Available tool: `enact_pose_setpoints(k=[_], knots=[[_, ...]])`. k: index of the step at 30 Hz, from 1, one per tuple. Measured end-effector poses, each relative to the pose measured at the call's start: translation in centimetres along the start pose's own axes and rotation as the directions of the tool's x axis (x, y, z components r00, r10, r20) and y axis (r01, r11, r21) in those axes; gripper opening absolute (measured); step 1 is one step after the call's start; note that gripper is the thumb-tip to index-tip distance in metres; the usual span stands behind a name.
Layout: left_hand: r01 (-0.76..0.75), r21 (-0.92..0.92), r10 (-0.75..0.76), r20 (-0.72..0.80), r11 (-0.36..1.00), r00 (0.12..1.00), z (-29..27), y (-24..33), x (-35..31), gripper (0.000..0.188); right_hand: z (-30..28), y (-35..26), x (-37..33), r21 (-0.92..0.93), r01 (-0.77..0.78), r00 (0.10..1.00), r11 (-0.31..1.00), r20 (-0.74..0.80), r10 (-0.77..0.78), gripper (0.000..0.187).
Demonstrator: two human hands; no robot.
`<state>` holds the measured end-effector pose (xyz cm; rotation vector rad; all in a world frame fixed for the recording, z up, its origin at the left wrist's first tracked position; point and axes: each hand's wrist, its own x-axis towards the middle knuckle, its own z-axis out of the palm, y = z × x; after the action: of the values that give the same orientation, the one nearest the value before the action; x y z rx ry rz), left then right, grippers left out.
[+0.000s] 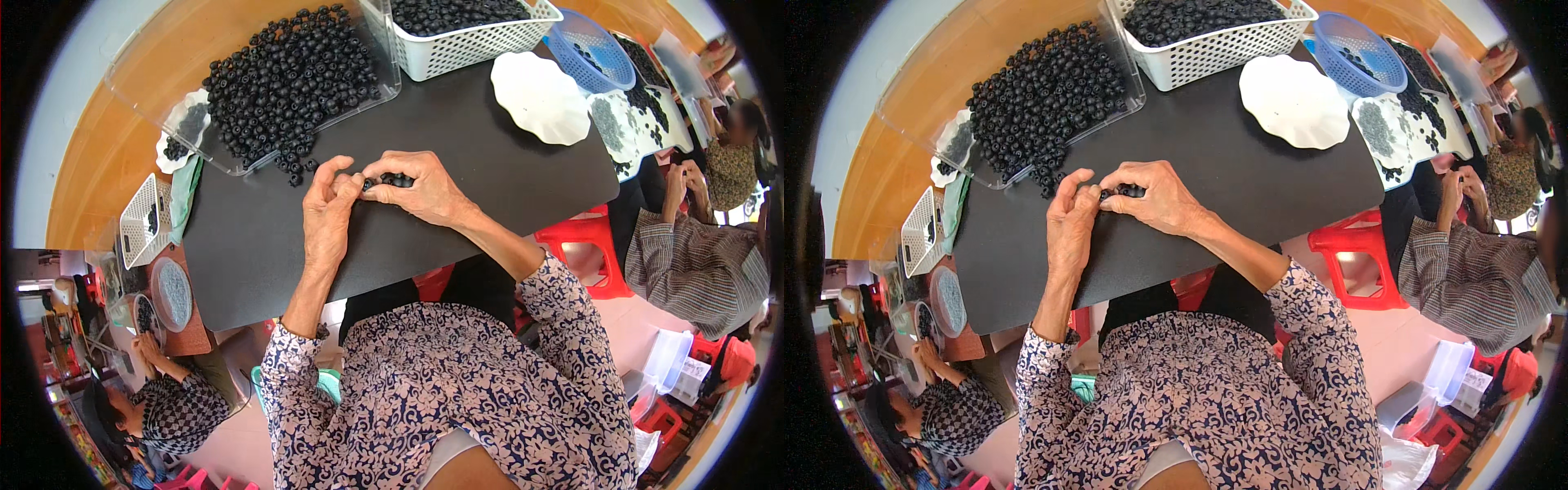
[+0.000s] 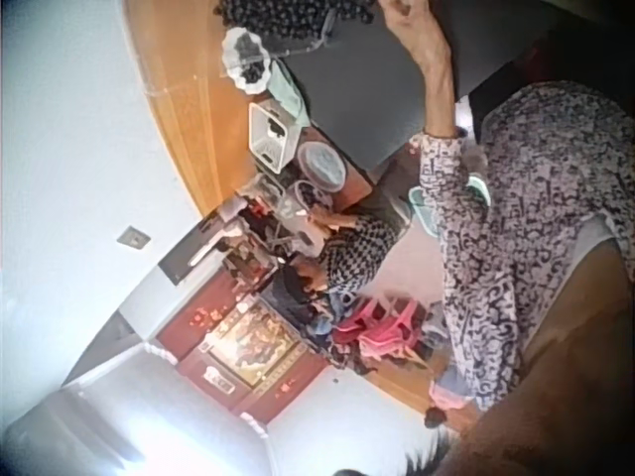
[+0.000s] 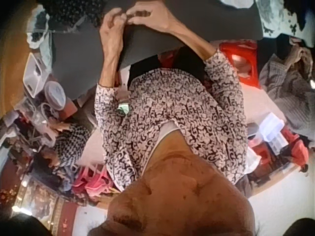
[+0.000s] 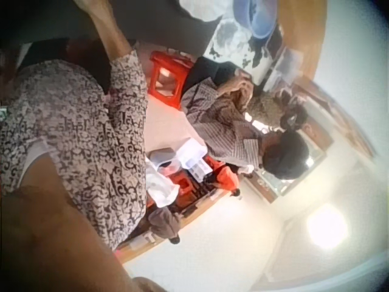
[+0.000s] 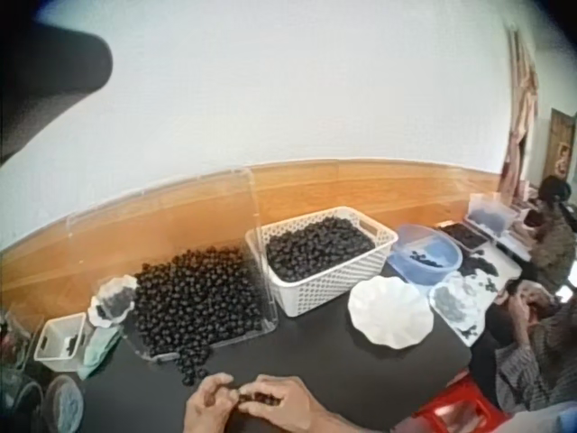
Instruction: The person sorts small black round objects by hand at a table, inspecting them one by one.
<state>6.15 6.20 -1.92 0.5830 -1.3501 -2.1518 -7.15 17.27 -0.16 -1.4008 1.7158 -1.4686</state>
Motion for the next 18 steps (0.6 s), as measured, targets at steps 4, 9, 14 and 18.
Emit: enact_pose_setpoints(k=[4,9,14,18], knots=[[0.028,-0.030,-0.028,0.007,0.999,1.000,0.5,0.2,-0.5,0.027,0.1,0.2,-0.2,0.058,-0.016,1.000,0.998,0.002,0.016,0.021],[0.028,-0.040,-0.026,0.046,0.999,0.999,0.2,-0.1,-0.7,0.028,0.0,-0.5,-0.3,-0.017,-0.029,1.000,0.999,-0.009,0.029,0.020],[0.016,-0.047,-0.015,0.011,0.999,1.000,0.7,0.5,-1.0,0.033,-0.6,-0.5,-0.3,0.154,-0.108,0.994,0.982,0.036,0.104,0.021],[0.048,0.015,-0.048,0.003,0.999,0.999,0.5,0.6,-0.8,0.035,-0.4,-0.1,0.0,0.148,-0.069,0.994,0.987,0.091,0.056,0.023]])
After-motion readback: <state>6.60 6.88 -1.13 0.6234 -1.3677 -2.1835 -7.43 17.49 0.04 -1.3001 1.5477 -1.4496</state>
